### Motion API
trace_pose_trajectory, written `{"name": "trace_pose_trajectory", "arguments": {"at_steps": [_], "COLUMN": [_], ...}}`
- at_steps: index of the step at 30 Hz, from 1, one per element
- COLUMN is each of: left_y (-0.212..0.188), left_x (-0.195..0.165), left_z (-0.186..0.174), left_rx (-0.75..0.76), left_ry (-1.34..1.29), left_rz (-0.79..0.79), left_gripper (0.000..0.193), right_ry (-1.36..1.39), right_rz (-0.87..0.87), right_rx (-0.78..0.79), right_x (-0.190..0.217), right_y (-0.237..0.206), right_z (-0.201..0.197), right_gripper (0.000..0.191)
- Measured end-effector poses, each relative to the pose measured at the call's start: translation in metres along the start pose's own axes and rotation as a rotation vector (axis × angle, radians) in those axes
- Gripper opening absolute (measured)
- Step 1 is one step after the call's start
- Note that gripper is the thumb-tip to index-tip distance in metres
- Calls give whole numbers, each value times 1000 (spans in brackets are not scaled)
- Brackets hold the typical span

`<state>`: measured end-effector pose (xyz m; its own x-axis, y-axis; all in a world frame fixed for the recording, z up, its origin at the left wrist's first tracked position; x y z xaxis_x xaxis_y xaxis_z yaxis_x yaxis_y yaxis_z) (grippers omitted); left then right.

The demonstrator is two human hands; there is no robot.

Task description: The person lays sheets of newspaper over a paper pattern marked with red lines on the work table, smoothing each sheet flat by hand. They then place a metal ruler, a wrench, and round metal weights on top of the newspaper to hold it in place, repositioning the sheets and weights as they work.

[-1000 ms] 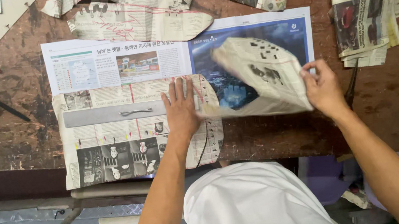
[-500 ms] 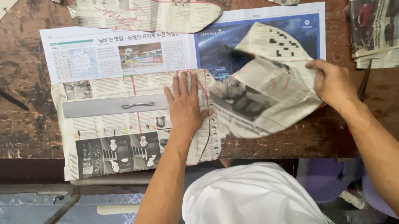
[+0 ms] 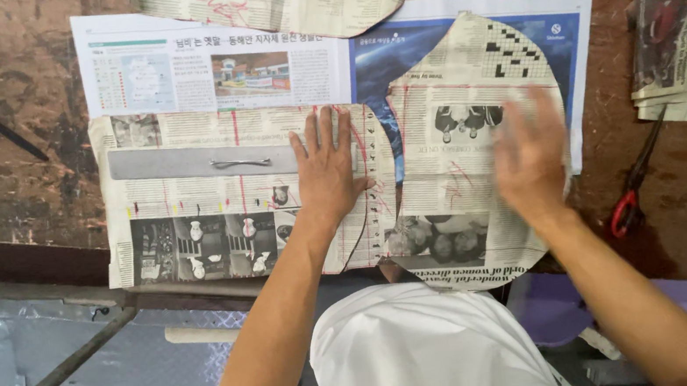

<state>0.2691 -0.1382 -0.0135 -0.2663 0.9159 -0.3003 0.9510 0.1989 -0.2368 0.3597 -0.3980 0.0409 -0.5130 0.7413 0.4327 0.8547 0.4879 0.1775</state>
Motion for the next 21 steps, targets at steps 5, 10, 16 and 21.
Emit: {"name": "trace_pose_trajectory", "arguments": {"at_steps": [5,10,16,21], "left_y": [6,9,11,13], "left_x": [-5,-5,-6,-8], "left_z": [3,8,8,11], "left_rx": [20,35,9,10], "left_ry": [17,21,18,33], "left_rz": [17,19,34,47], "left_gripper": [125,125,123,124], "right_ry": [-26,-2,8,-20], "right_rz": [-233,-252,-260,-259], "right_rx": [296,342,352,367], "right_x": [55,61,63,58], "right_y": [-3,-6,-12,-15], "right_z": [85,107,103,108], "right_gripper": [60,65,69,69]}}
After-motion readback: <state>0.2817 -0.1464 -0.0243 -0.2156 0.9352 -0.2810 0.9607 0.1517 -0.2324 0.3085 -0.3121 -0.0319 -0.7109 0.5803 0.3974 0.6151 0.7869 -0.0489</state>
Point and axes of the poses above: each hand's wrist, its own y-axis towards the middle knuckle, its own z-axis out of the palm, x = y × z, the point moved 10 cm from there along y, towards the middle knuckle, and after that the axes turned 1 degree about -x, right-handed, at the moved point
